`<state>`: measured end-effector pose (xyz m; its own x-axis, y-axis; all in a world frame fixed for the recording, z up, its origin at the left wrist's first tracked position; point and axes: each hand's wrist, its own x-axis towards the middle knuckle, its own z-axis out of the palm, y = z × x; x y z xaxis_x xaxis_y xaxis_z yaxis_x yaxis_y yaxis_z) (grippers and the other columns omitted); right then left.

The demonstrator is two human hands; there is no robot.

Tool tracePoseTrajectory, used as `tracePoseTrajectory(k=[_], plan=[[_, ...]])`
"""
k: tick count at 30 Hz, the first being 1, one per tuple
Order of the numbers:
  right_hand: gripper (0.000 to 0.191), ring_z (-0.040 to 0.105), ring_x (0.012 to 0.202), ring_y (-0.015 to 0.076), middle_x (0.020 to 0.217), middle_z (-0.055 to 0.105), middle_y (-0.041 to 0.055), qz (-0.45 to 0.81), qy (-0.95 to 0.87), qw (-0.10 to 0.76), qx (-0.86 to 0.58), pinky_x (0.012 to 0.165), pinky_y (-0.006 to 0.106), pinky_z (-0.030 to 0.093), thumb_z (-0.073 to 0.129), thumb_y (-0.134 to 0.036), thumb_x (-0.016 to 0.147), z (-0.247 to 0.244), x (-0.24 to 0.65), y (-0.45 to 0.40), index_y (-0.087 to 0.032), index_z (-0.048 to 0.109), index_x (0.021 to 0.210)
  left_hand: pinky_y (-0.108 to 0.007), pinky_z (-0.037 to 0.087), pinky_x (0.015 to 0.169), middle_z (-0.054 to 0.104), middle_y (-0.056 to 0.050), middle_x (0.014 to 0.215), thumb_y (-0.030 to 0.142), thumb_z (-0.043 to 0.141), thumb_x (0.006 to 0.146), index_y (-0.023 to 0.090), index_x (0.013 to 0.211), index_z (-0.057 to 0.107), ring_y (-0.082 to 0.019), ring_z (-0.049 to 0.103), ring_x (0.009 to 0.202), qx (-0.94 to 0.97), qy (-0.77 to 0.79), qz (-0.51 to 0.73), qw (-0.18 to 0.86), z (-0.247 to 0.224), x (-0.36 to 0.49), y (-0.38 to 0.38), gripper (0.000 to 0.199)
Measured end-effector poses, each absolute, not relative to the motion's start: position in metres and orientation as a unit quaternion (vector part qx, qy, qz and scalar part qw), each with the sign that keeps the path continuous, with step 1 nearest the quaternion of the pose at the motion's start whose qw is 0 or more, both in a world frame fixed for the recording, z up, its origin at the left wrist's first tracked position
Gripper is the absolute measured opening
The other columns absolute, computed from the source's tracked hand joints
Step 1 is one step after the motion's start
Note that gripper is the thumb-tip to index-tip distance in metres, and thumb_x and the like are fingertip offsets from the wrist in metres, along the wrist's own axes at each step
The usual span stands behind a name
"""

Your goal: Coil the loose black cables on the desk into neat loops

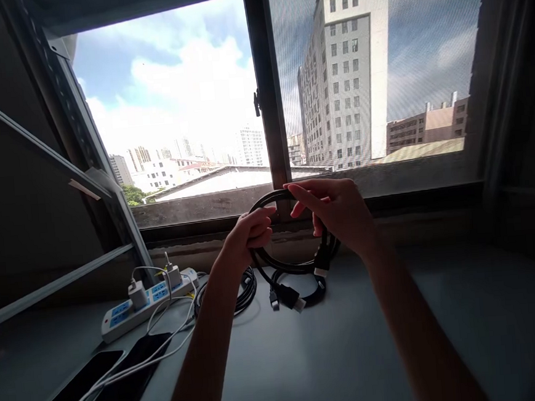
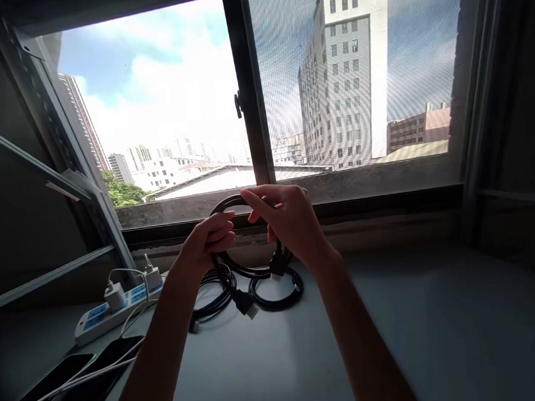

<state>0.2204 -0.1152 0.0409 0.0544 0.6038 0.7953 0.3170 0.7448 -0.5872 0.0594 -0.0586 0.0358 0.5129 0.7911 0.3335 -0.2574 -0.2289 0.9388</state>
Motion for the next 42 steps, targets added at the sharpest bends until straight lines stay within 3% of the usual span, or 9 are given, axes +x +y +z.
tracePoseTrajectory(k=[8, 13, 18, 22, 26, 32, 37, 42], plan=[[0.037, 0.045, 0.032, 0.0061, 0.062, 0.062, -0.0026, -0.069, -0.687, 0.561, -0.457, 0.045, 0.021, 0.037, 0.041, -0.045, 0.093, 0.034, 0.212, -0.103, -0.019, 0.067, 0.094, -0.018, 0.013, 0.036, 0.014, 0.01, 0.044, 0.02, 0.056, 0.075, 0.018, 0.052, 0.024, 0.0, 0.014, 0.034, 0.635, 0.247, 0.467, 0.564, 0.034, 0.06, -0.057, 0.04], [0.031, 0.056, 0.05, 0.0104, 0.081, 0.067, -0.0003, -0.115, -0.691, 0.538, -0.469, 0.052, 0.022, 0.038, 0.046, -0.043, 0.091, 0.03, 0.207, -0.097, -0.022, 0.065, 0.105, -0.018, 0.013, 0.036, 0.014, 0.01, 0.044, 0.02, 0.059, 0.074, 0.019, 0.05, 0.021, 0.0, 0.014, 0.035, 0.658, 0.259, 0.47, 0.528, 0.035, 0.06, -0.06, 0.045], [0.023, 0.06, 0.065, 0.0105, 0.096, 0.065, 0.0003, -0.168, -0.691, 0.575, -0.403, 0.058, 0.02, 0.039, 0.046, -0.032, 0.093, 0.026, 0.2, -0.093, -0.024, 0.063, 0.107, -0.019, 0.013, 0.035, 0.012, 0.01, 0.044, 0.021, 0.058, 0.075, 0.019, 0.049, 0.021, 0.0, 0.014, 0.034, 0.647, 0.254, 0.459, 0.553, 0.041, 0.054, -0.063, 0.045], [0.022, 0.059, 0.064, 0.0116, 0.081, 0.066, -0.0006, -0.163, -0.66, 0.608, -0.409, 0.062, 0.021, 0.039, 0.046, -0.034, 0.092, 0.022, 0.197, -0.087, -0.021, 0.064, 0.093, -0.019, 0.012, 0.035, 0.013, 0.009, 0.044, 0.022, 0.059, 0.076, 0.019, 0.048, 0.021, 0.0, 0.014, 0.034, 0.66, 0.264, 0.454, 0.537, 0.045, 0.051, -0.068, 0.047], [0.027, 0.054, 0.053, 0.0111, 0.059, 0.058, -0.0035, -0.108, -0.665, 0.617, -0.407, 0.054, 0.021, 0.035, 0.045, -0.04, 0.092, 0.022, 0.2, -0.085, -0.02, 0.061, 0.086, -0.019, 0.012, 0.034, 0.014, 0.009, 0.045, 0.027, 0.062, 0.075, 0.019, 0.049, 0.019, 0.0, 0.014, 0.035, 0.674, 0.268, 0.452, 0.519, 0.046, 0.051, -0.073, 0.052], [0.029, 0.048, 0.048, 0.0096, 0.054, 0.054, -0.0045, -0.094, -0.675, 0.603, -0.415, 0.051, 0.021, 0.031, 0.045, -0.042, 0.091, 0.025, 0.207, -0.089, -0.019, 0.061, 0.084, -0.018, 0.01, 0.032, 0.014, 0.009, 0.044, 0.048, 0.052, 0.082, 0.018, 0.051, 0.027, -0.001, 0.012, 0.034, 0.617, 0.23, 0.44, 0.61, 0.046, 0.056, -0.074, 0.049], [0.047, 0.046, 0.045, 0.009, 0.05, 0.051, -0.0031, -0.11, -0.659, 0.612, -0.425, 0.05, 0.022, 0.028, 0.033, -0.043, 0.095, 0.028, 0.205, -0.094, -0.018, 0.053, 0.06, -0.017, 0.012, 0.032, 0.014, 0.009, 0.041, 0.041, 0.046, 0.086, 0.018, 0.051, 0.029, -0.001, 0.014, 0.031, 0.602, 0.206, 0.427, 0.643, 0.046, 0.058, -0.071, 0.045], [0.048, 0.043, 0.042, 0.0087, 0.045, 0.047, -0.0039, -0.108, -0.657, 0.601, -0.442, 0.05, 0.023, 0.027, 0.035, -0.044, 0.094, 0.031, 0.205, -0.1, -0.018, 0.052, 0.057, -0.017, 0.012, 0.032, 0.015, 0.01, 0.04, 0.04, 0.047, 0.086, 0.018, 0.052, 0.032, -0.001, 0.014, 0.031, 0.603, 0.207, 0.428, 0.641, 0.044, 0.059, -0.069, 0.043]])
